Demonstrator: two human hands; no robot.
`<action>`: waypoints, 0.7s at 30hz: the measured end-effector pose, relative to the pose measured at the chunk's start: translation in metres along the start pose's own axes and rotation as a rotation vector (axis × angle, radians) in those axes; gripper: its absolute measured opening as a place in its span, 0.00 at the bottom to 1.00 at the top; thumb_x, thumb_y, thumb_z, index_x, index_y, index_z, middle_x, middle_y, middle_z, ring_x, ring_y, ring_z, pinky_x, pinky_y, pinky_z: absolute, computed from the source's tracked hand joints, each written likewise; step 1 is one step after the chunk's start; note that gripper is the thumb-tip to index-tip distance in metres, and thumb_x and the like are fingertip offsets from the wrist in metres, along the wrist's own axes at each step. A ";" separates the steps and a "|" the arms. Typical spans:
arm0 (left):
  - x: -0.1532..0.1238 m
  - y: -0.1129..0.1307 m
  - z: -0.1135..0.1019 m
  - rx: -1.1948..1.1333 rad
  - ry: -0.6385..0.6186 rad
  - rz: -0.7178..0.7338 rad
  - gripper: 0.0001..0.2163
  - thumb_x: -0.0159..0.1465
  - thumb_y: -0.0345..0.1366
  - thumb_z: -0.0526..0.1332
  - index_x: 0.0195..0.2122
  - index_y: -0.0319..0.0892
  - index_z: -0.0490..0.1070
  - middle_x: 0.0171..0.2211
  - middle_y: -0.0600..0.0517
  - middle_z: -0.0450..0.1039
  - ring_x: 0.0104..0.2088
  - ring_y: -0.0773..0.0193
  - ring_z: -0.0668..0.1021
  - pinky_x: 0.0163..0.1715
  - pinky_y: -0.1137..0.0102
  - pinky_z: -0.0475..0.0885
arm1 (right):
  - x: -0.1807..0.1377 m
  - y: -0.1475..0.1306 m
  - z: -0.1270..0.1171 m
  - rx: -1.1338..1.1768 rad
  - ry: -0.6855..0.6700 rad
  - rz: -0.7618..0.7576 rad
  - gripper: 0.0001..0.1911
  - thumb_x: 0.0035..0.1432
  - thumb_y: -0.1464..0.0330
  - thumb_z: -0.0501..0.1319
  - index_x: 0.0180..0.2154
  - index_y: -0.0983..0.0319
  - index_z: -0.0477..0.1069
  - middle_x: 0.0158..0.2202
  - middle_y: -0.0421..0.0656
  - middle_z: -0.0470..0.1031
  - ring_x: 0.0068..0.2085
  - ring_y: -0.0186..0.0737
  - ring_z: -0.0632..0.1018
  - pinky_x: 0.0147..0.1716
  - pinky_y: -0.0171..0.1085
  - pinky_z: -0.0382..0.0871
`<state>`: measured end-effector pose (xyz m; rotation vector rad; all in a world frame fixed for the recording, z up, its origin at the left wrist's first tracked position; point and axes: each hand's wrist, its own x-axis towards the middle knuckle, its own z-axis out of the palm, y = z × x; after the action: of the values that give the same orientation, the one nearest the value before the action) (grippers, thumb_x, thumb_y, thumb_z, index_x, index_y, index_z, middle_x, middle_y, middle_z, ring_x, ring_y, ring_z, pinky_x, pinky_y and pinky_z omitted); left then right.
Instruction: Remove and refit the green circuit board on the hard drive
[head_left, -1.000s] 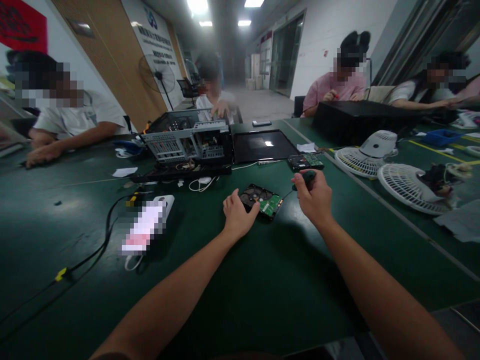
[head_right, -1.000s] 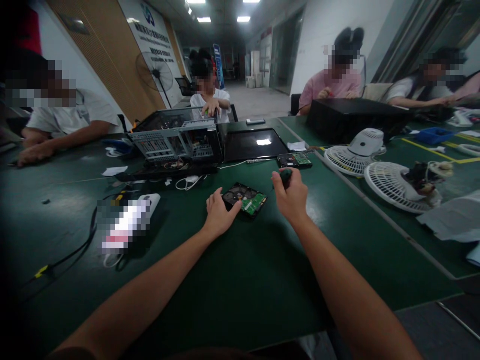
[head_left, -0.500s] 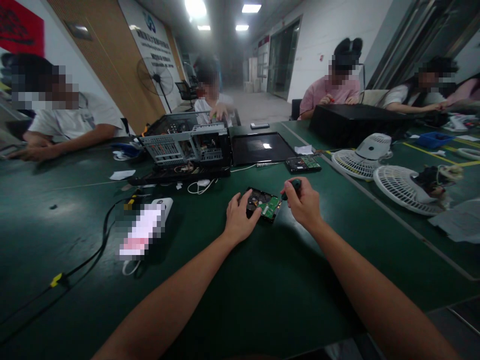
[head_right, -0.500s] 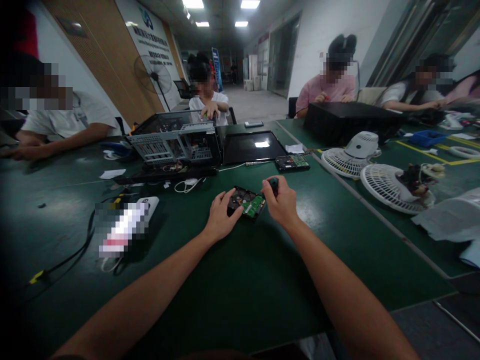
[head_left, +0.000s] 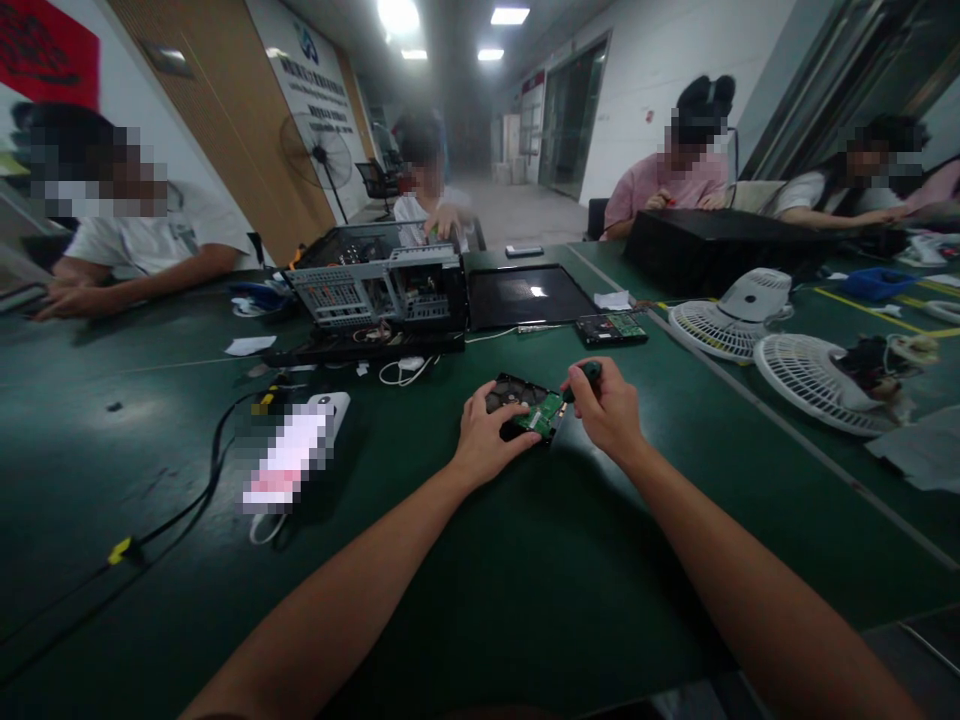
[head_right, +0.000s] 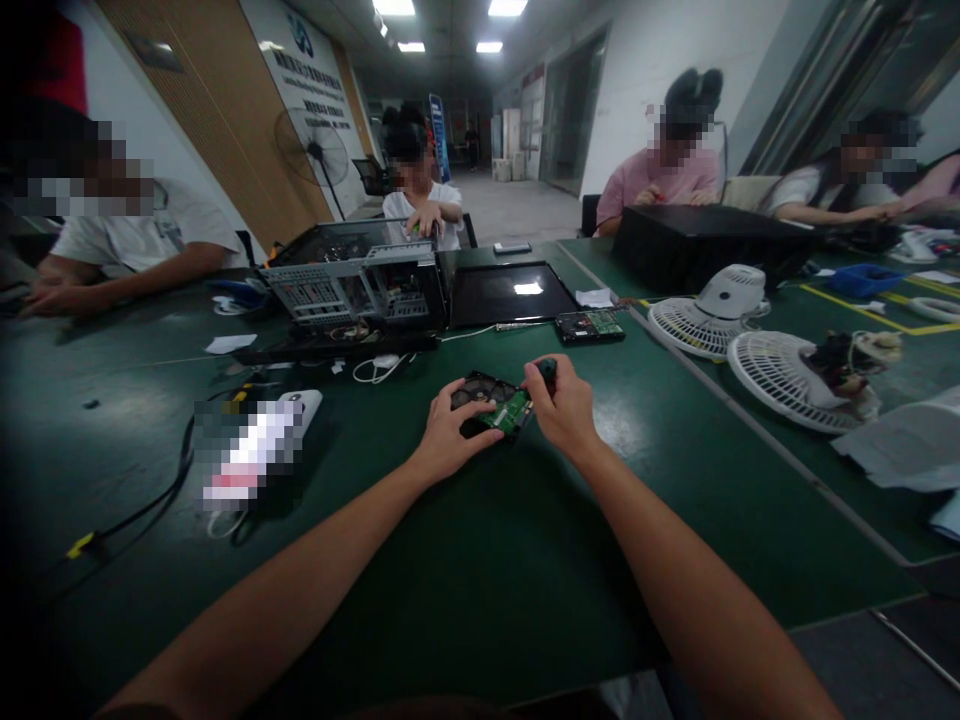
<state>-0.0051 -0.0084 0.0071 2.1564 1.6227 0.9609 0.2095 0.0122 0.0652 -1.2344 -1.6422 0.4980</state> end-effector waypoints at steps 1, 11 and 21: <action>0.000 0.000 0.000 0.004 -0.004 0.004 0.19 0.58 0.51 0.72 0.50 0.58 0.79 0.68 0.52 0.50 0.67 0.43 0.59 0.65 0.47 0.60 | 0.000 0.000 0.000 0.003 -0.001 0.001 0.18 0.67 0.51 0.56 0.47 0.58 0.68 0.35 0.44 0.81 0.27 0.37 0.78 0.28 0.36 0.70; 0.000 -0.003 0.004 0.013 0.029 0.006 0.20 0.57 0.50 0.73 0.51 0.57 0.79 0.67 0.51 0.53 0.65 0.45 0.61 0.65 0.49 0.60 | 0.002 -0.002 -0.005 -0.082 0.035 -0.044 0.17 0.65 0.53 0.60 0.47 0.58 0.73 0.38 0.43 0.79 0.27 0.34 0.74 0.28 0.35 0.68; 0.001 -0.004 0.004 0.002 0.038 0.013 0.20 0.57 0.50 0.73 0.51 0.57 0.79 0.66 0.51 0.54 0.65 0.45 0.62 0.65 0.49 0.61 | 0.006 -0.003 0.000 0.543 -0.128 0.059 0.16 0.62 0.57 0.65 0.48 0.57 0.71 0.42 0.46 0.79 0.38 0.42 0.80 0.21 0.33 0.71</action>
<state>-0.0054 -0.0059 0.0019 2.1651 1.6302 1.0103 0.2080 0.0165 0.0700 -0.8579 -1.4414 1.0018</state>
